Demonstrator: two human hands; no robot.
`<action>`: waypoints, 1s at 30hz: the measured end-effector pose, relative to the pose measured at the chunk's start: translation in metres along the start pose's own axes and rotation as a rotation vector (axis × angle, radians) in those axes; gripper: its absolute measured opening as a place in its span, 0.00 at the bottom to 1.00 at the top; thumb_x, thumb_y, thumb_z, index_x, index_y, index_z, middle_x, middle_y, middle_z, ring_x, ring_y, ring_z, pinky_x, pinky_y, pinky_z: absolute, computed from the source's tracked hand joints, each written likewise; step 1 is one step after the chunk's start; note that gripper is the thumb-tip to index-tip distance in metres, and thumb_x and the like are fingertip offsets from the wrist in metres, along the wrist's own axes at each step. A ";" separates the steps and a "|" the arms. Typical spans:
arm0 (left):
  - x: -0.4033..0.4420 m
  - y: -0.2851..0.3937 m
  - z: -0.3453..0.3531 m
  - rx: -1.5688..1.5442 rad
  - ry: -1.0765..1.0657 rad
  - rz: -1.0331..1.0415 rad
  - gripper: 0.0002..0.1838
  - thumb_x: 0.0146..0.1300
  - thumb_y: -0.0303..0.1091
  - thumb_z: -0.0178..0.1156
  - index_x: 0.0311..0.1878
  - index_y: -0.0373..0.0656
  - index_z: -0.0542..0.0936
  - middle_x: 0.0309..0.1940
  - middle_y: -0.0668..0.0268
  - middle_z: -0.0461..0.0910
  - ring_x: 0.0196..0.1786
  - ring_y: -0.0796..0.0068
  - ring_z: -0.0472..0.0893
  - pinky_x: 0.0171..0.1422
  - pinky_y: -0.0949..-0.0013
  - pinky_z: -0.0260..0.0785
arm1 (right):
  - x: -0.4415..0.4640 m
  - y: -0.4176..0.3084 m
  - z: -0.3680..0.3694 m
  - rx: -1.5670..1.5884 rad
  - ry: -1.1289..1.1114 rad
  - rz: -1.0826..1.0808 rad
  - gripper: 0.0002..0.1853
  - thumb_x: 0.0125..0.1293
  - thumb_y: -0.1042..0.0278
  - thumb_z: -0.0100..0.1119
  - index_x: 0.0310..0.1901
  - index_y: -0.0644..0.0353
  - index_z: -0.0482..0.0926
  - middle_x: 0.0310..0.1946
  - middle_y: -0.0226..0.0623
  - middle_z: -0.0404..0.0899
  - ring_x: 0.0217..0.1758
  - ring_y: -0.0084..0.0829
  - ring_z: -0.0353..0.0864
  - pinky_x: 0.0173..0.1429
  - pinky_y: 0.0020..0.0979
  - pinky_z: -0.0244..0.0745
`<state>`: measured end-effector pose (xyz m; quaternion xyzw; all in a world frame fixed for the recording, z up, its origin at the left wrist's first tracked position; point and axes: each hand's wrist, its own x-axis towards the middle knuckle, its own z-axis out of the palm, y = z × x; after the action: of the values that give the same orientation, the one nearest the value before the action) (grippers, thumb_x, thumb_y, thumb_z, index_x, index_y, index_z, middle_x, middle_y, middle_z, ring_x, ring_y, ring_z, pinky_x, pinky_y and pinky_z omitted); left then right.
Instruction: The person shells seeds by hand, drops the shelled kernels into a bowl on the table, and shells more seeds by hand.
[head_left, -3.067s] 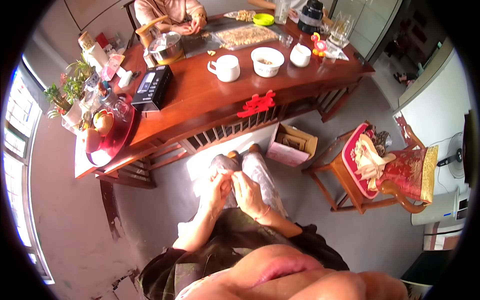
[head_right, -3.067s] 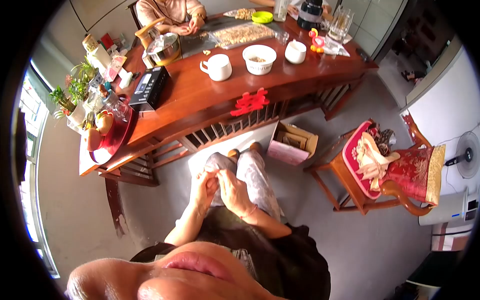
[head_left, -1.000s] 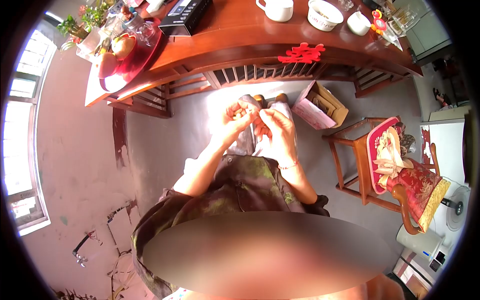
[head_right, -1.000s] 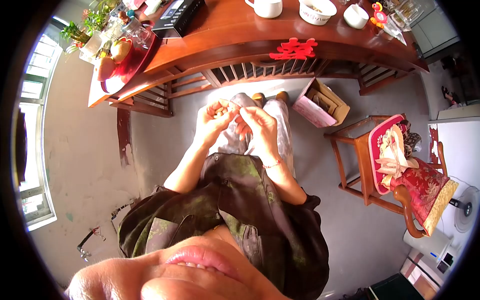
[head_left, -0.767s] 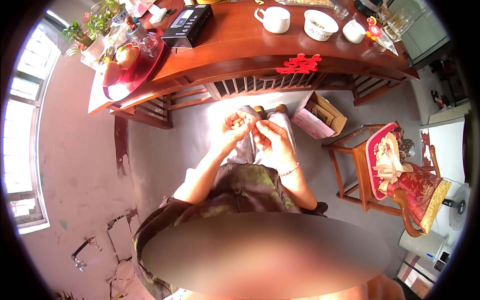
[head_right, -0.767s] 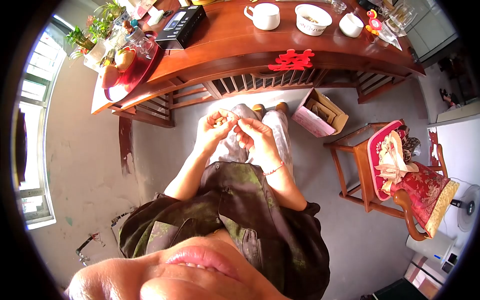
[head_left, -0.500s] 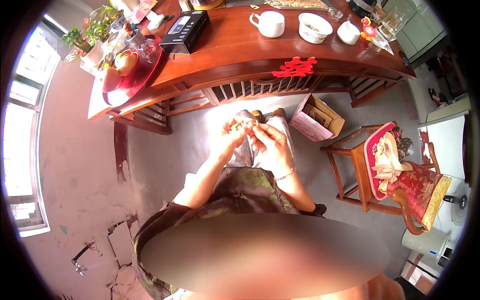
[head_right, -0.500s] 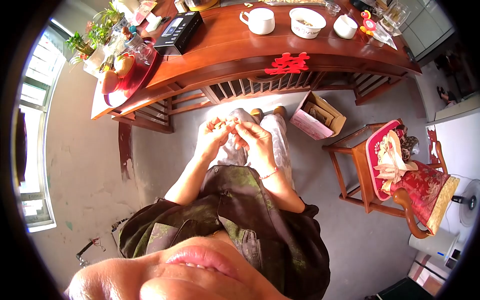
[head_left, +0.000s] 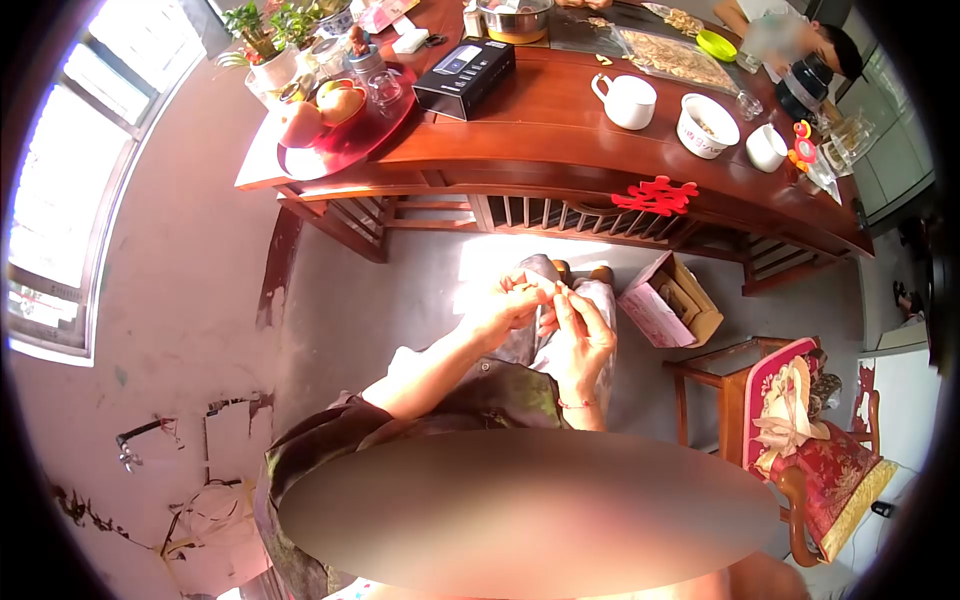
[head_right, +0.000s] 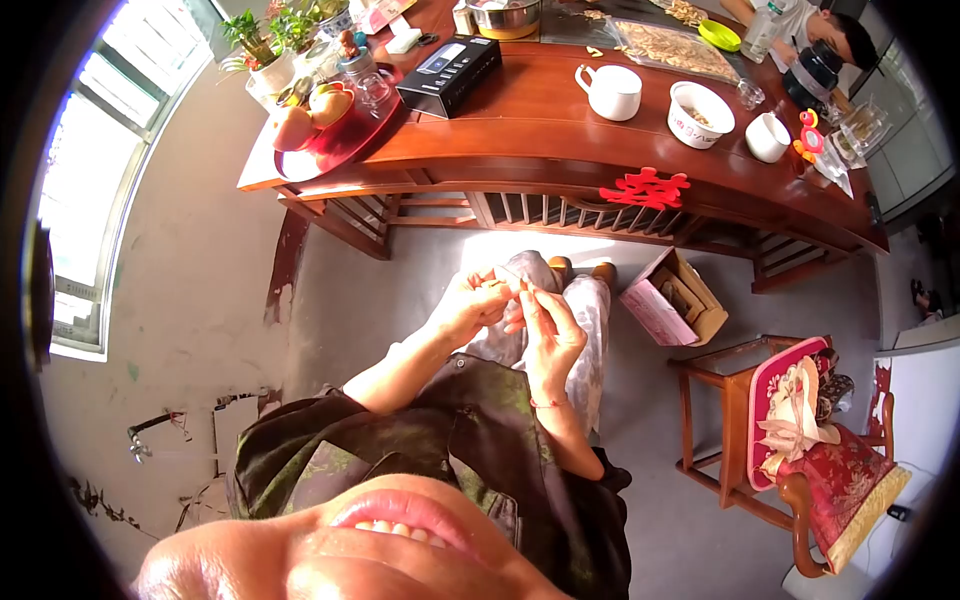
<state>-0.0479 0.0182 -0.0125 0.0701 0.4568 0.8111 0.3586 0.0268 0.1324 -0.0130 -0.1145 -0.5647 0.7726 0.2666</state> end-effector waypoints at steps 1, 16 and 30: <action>-0.001 -0.002 0.000 0.025 0.022 -0.004 0.06 0.63 0.33 0.61 0.38 0.40 0.79 0.18 0.76 0.71 0.15 0.91 0.56 0.19 0.81 0.43 | -0.001 0.000 -0.001 -0.007 0.001 -0.012 0.07 0.63 0.81 0.58 0.43 0.70 0.80 0.34 0.37 0.80 0.27 0.22 0.80 0.26 0.21 0.78; 0.004 -0.015 0.012 0.037 0.092 0.089 0.04 0.62 0.29 0.58 0.37 0.38 0.78 0.17 0.76 0.69 0.14 0.90 0.58 0.19 0.81 0.47 | -0.002 0.002 -0.004 -0.195 0.045 -0.156 0.07 0.64 0.83 0.56 0.43 0.71 0.79 0.37 0.40 0.79 0.28 0.22 0.80 0.27 0.21 0.77; 0.000 -0.016 0.017 0.018 0.020 0.068 0.10 0.66 0.35 0.57 0.36 0.37 0.76 0.17 0.73 0.66 0.20 0.83 0.64 0.24 0.78 0.58 | -0.007 0.006 -0.004 0.248 0.114 0.175 0.10 0.64 0.77 0.58 0.46 0.70 0.79 0.32 0.36 0.81 0.25 0.22 0.78 0.30 0.21 0.75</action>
<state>-0.0319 0.0349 -0.0150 0.0807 0.4647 0.8193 0.3259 0.0332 0.1306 -0.0205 -0.1729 -0.4371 0.8488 0.2420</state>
